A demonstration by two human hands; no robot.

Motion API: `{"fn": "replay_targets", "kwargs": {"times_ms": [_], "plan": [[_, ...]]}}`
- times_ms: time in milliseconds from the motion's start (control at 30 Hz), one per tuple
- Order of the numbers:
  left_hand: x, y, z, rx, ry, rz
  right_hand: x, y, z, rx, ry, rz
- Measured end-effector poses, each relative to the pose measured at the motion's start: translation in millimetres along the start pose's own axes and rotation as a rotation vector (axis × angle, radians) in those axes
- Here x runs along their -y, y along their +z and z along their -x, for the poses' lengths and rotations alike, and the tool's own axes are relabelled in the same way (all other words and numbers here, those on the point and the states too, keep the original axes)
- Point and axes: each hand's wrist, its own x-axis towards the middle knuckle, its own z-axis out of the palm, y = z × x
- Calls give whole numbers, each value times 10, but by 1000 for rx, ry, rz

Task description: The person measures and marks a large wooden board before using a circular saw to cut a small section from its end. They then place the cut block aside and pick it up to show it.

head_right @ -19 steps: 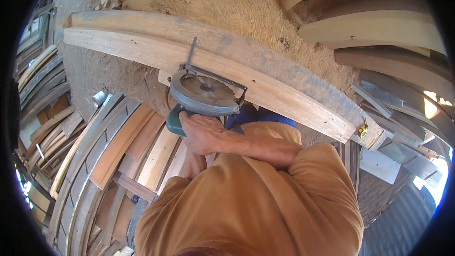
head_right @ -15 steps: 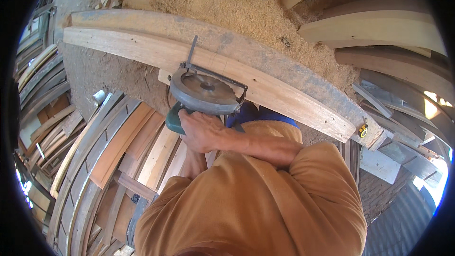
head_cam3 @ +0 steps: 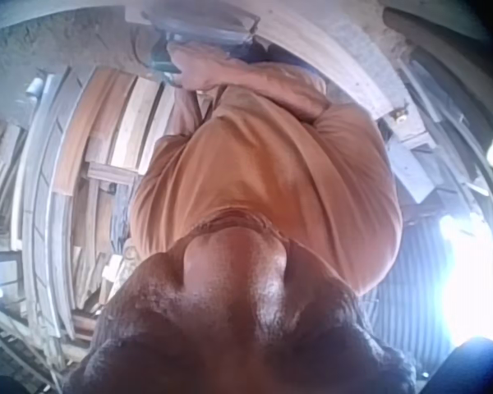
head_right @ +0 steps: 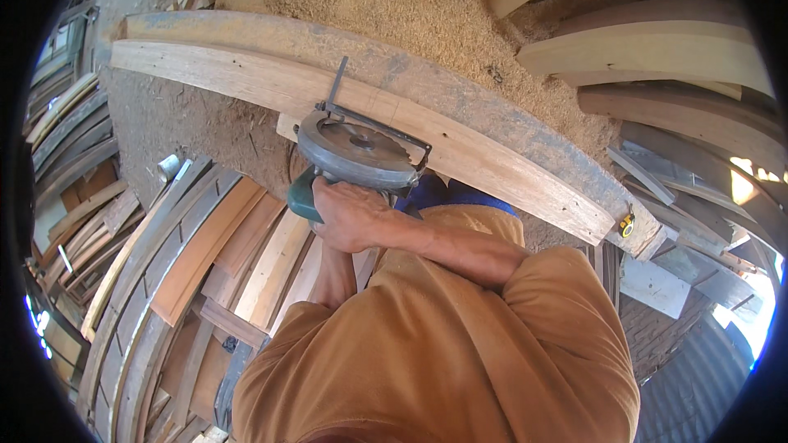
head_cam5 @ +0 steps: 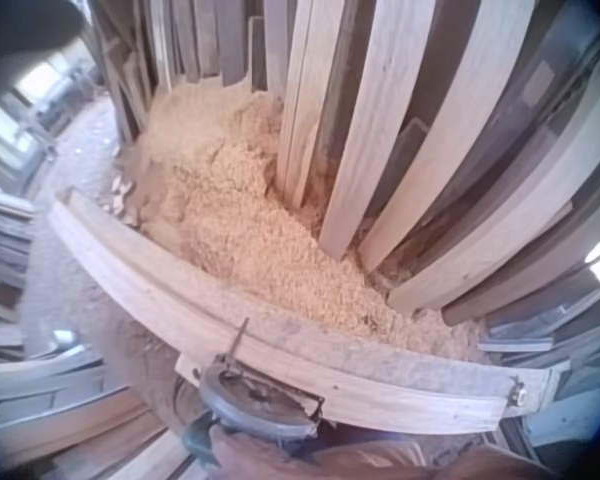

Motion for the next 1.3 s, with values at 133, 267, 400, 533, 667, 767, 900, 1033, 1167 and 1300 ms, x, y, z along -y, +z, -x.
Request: {"fn": "replay_targets", "kwargs": {"times_ms": [133, 267, 400, 533, 667, 767, 900, 1033, 1167, 1300], "plan": [[-37, 15, -7, -1, 5, -7, -6, -5, -23, 2, -1, 20], [-41, 29, 6, -8, 5, -2, 1, -22, -20, 18, 6, 29], [-40, 32, 8, -14, 9, 2, -17, -2, -20, 15, 1, 44], [-46, 29, 7, -16, 11, 5, -45, 12, -34, 11, -9, 54], [-43, 33, 5, -15, 14, 7, -36, -14, -28, 30, -3, 64], [-43, 51, -2, -12, 17, 10, -51, -13, -25, 32, -7, 71], [-44, 87, -31, -6, 19, 11, -107, 15, -38, 20, -24, 81], [-43, 124, -57, 2, 25, 12, -132, 13, -60, 22, -37, 88], [-56, 138, -56, 4, 29, 14, -163, 28, -59, 0, -57, 95], [-64, 127, -57, 3, 36, 17, -201, 42, -79, 0, -74, 103]]}}
